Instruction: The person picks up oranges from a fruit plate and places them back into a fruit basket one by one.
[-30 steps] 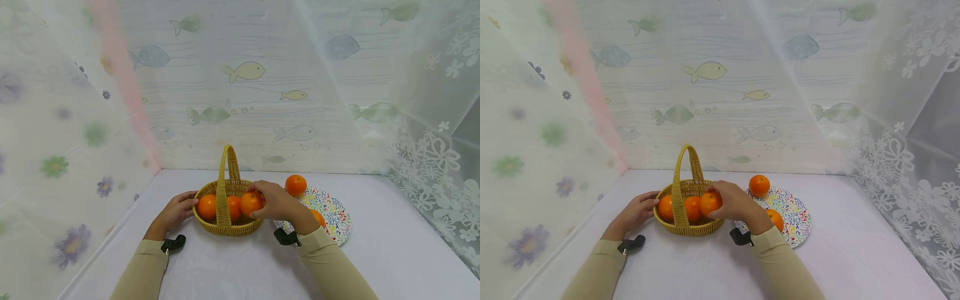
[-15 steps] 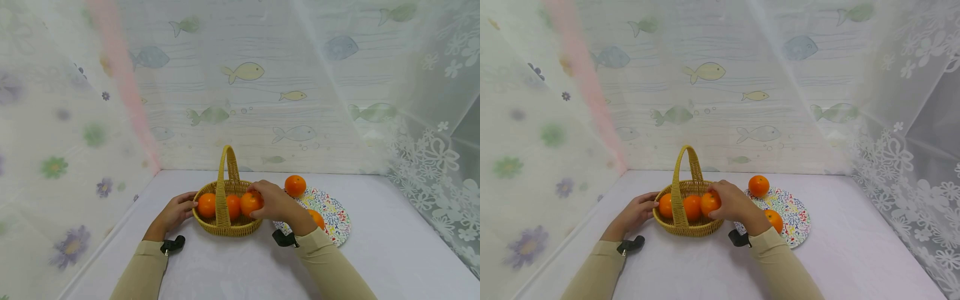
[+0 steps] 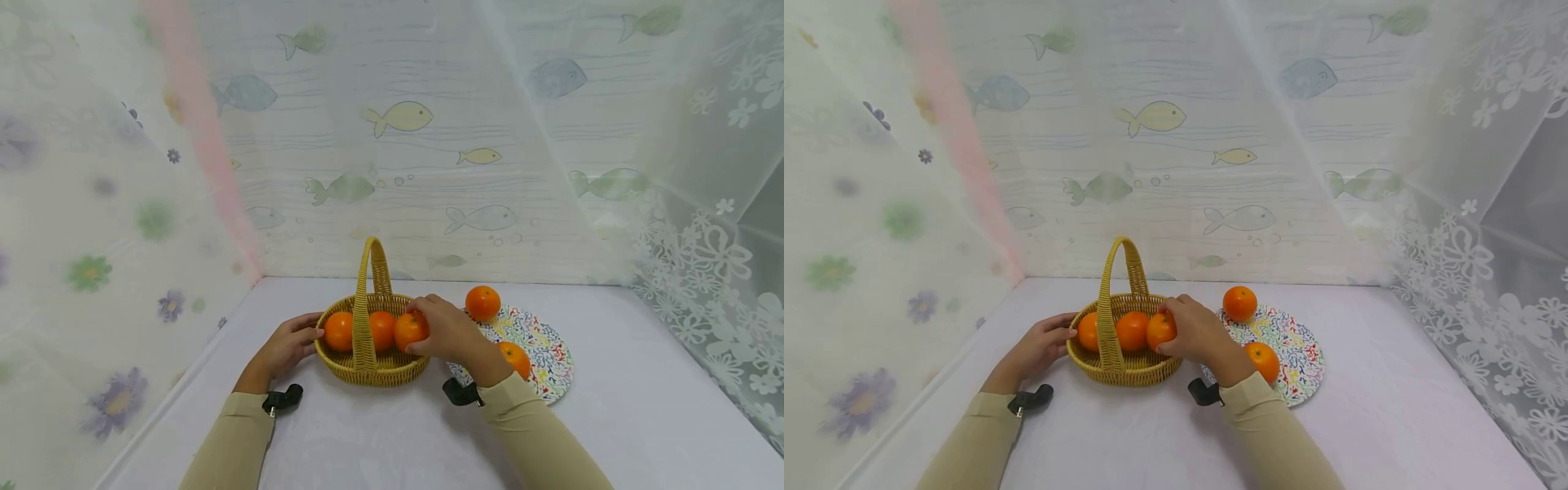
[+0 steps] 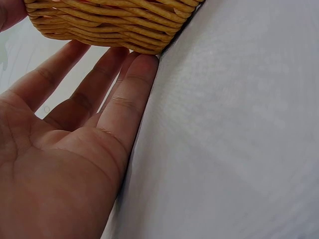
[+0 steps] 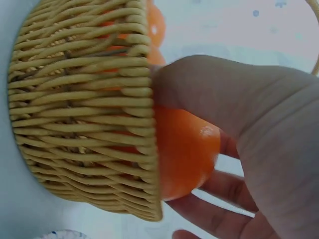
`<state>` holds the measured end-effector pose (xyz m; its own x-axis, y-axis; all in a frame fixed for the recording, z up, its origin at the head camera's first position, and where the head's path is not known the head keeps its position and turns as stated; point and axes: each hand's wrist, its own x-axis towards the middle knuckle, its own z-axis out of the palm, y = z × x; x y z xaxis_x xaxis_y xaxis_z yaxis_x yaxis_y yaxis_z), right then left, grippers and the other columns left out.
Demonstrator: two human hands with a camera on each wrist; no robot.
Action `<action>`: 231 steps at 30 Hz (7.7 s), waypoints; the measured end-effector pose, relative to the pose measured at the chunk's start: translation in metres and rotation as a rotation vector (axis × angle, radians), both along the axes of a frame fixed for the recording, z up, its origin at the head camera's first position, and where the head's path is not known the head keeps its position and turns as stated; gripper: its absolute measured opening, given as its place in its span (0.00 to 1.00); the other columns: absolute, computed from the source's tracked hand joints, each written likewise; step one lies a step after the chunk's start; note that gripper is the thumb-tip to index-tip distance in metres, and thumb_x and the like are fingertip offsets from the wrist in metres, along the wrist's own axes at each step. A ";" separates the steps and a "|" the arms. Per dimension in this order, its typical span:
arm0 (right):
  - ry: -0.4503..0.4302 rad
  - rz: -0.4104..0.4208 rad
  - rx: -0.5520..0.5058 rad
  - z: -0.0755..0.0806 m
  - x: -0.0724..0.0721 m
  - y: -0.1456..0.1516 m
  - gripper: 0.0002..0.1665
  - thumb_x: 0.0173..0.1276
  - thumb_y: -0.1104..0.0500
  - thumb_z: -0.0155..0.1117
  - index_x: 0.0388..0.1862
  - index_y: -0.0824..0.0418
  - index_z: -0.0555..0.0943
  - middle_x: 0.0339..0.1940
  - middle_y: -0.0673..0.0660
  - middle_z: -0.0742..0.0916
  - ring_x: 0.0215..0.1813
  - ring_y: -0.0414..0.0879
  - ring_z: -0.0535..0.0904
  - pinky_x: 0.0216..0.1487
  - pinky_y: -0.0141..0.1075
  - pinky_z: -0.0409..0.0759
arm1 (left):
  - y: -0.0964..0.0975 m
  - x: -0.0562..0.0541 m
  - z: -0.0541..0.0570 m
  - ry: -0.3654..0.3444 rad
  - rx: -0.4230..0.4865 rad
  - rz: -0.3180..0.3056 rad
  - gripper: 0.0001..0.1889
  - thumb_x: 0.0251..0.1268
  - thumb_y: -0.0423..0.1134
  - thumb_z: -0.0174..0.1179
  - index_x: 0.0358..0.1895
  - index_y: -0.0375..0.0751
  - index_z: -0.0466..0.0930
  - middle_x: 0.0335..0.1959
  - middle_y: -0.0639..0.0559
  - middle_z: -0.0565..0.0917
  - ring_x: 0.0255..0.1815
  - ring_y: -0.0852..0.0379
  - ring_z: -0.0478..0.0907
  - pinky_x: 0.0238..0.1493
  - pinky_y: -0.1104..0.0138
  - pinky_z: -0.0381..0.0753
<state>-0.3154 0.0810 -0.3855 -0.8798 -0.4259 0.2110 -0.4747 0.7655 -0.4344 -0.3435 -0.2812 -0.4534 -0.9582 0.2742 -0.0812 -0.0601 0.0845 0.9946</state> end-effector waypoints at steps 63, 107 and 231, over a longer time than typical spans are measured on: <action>0.078 0.275 -0.068 -0.023 0.015 -0.039 0.22 0.66 0.47 0.76 0.56 0.50 0.84 0.50 0.44 0.88 0.46 0.38 0.78 0.49 0.31 0.81 | -0.002 -0.001 -0.003 0.005 0.006 -0.001 0.32 0.75 0.42 0.62 0.77 0.37 0.65 0.73 0.38 0.70 0.64 0.54 0.79 0.63 0.63 0.83; 0.162 0.093 0.016 -0.009 0.028 0.056 0.21 0.65 0.48 0.77 0.54 0.52 0.85 0.55 0.46 0.87 0.61 0.46 0.81 0.66 0.47 0.82 | -0.001 -0.002 -0.005 0.008 0.019 -0.001 0.32 0.75 0.41 0.61 0.77 0.35 0.65 0.75 0.36 0.68 0.63 0.55 0.79 0.63 0.63 0.83; -0.053 0.027 -0.141 0.011 0.016 0.090 0.42 0.44 0.42 0.89 0.56 0.52 0.80 0.51 0.52 0.88 0.45 0.48 0.81 0.45 0.40 0.86 | -0.002 0.001 -0.006 0.005 0.026 0.015 0.29 0.75 0.42 0.62 0.75 0.38 0.68 0.73 0.40 0.70 0.65 0.52 0.79 0.62 0.63 0.84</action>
